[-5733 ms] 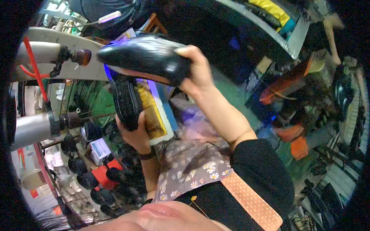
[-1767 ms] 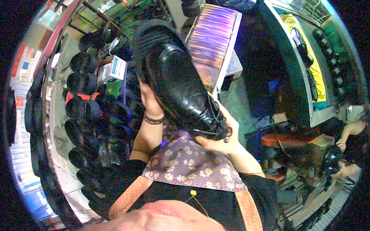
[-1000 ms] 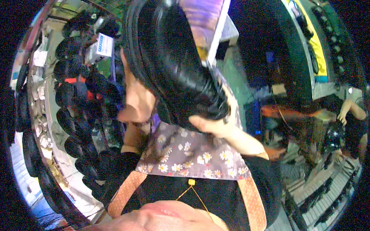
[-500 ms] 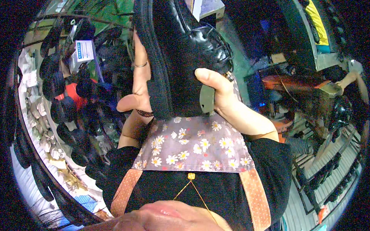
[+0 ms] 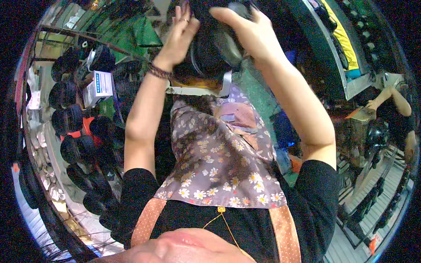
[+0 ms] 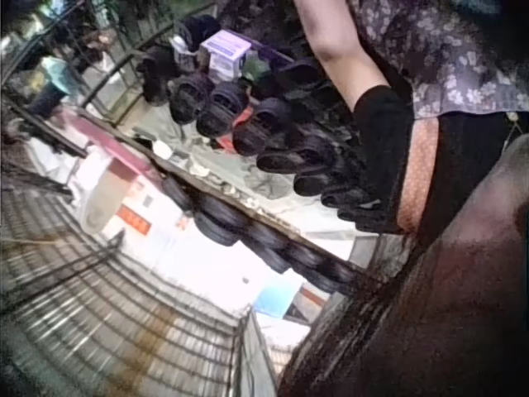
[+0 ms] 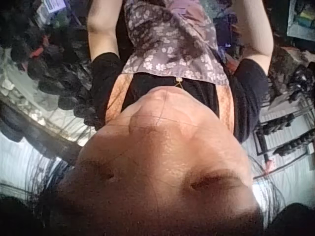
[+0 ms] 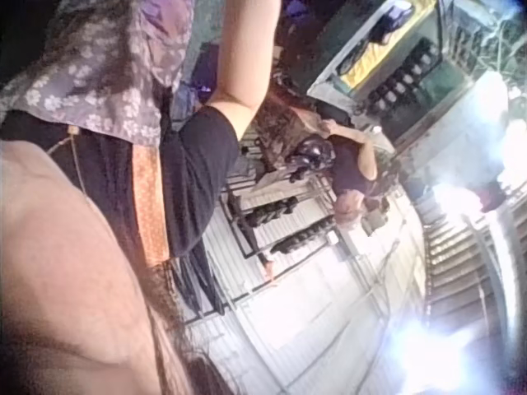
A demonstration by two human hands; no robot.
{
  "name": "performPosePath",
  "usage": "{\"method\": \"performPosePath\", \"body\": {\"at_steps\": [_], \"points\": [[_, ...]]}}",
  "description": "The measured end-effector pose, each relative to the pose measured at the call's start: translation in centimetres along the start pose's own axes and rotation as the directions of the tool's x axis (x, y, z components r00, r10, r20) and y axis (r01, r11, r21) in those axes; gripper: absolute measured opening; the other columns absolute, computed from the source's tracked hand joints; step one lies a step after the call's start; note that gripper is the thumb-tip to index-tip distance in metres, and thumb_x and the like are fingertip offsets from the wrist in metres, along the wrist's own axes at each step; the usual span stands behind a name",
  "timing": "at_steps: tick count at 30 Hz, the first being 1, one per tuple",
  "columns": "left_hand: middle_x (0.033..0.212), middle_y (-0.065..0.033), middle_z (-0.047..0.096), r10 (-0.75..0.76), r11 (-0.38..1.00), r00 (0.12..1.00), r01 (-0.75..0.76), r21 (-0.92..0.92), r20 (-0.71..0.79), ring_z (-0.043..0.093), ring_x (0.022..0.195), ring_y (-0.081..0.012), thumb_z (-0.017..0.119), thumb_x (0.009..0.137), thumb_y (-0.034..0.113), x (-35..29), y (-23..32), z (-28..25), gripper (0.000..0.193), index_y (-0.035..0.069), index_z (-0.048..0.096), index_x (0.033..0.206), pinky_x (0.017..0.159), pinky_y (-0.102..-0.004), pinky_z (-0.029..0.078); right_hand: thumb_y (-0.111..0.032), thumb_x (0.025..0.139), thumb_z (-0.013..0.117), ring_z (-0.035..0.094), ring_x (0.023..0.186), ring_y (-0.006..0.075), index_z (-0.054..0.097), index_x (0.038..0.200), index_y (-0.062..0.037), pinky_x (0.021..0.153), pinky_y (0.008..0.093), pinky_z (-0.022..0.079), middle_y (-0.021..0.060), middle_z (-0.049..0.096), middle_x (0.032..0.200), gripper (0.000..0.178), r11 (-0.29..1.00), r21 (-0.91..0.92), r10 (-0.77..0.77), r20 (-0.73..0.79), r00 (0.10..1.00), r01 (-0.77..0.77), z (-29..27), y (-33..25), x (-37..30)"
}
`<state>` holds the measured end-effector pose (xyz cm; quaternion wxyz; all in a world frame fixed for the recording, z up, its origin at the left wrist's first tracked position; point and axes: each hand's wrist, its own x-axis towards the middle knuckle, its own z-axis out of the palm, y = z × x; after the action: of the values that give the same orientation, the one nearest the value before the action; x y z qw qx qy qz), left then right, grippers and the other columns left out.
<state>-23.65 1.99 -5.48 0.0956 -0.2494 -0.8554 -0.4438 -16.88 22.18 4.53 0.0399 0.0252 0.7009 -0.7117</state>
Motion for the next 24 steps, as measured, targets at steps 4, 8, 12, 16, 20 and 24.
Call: {"method": "performPosePath", "body": {"at_steps": [4,8,12,16,20,24], "points": [[0.159,-0.0165,0.012,0.296,0.843,0.949,-0.313,0.438,0.11,0.0,0.148,-0.034,0.046,0.094,0.018,0.9,-10.9,-1.7,0.06,0.02,0.026,0.151,0.118,-0.0486,0.004,-0.043,0.082,0.07,0.062,0.103,0.0369,0.025,0.144,0.0045,0.092,0.0387,0.048,0.031,0.059,0.115,0.09,0.838,-0.528,-0.122,0.064,0.991,0.137,3.7,-0.5,3.5],[0.157,-0.0198,0.016,0.21,0.841,0.976,-0.212,0.498,0.062,0.015,0.145,-0.0354,0.047,0.097,0.02,-1.8,-9.3,-2.1,0.056,0.013,0.03,0.15,0.117,-0.0455,0.016,-0.042,0.082,0.072,0.06,0.107,0.0333,0.032,0.137,0.0057,0.092,0.0381,0.048,0.0254,0.061,0.115,0.083,0.885,-0.362,-0.284,0.081,0.955,0.294,2.2,1.4,1.8],[0.145,-0.0275,0.038,-0.266,0.96,0.93,0.234,-0.152,-0.252,0.034,0.139,-0.0339,0.045,0.098,0.049,-6.4,2.5,-1.7,0.071,-0.004,0.033,0.144,0.113,-0.0373,0.026,-0.041,0.07,0.083,0.048,0.126,0.0395,0.02,0.145,0.0079,0.103,0.0406,0.041,0.0316,0.048,0.134,0.109,0.628,-0.496,-0.625,0.138,0.769,0.6,2.3,8.7,-3.7],[0.134,-0.0178,0.054,-0.413,0.907,0.846,0.35,-0.233,-0.337,0.05,0.123,-0.023,0.043,0.102,0.035,-9.0,6.0,0.2,0.051,-0.002,0.045,0.138,0.105,-0.0332,0.035,-0.042,0.061,0.086,0.026,0.134,0.0527,0.005,0.144,0.0144,0.113,0.0468,0.026,0.0416,0.027,0.14,0.129,0.577,-0.667,-0.556,0.102,0.825,0.471,3.2,9.8,-2.1],[0.12,-0.0202,0.062,-0.291,0.954,0.853,0.294,-0.062,-0.433,0.059,0.109,-0.0279,0.042,0.102,0.03,-9.7,5.3,1.1,0.044,-0.003,0.052,0.129,0.096,-0.0356,0.042,-0.039,0.078,0.076,0.038,0.132,0.0438,0.014,0.146,0.009,0.108,0.044,0.035,0.0356,0.037,0.139,0.104,0.506,-0.712,-0.656,0.05,0.753,0.488,3.9,9.8,-2.6],[0.12,-0.0223,0.062,-0.223,0.966,0.852,0.258,0.011,-0.473,0.06,0.11,-0.0362,0.044,0.101,0.032,-10.0,4.4,0.9,0.043,-0.001,0.056,0.126,0.094,-0.039,0.045,-0.031,0.074,0.082,0.032,0.137,0.0404,0.018,0.147,0.0076,0.112,0.0402,0.028,0.0327,0.032,0.145,0.104,0.717,-0.486,-0.564,0.018,0.825,0.5,3.6,9.2,-3.3]]}}
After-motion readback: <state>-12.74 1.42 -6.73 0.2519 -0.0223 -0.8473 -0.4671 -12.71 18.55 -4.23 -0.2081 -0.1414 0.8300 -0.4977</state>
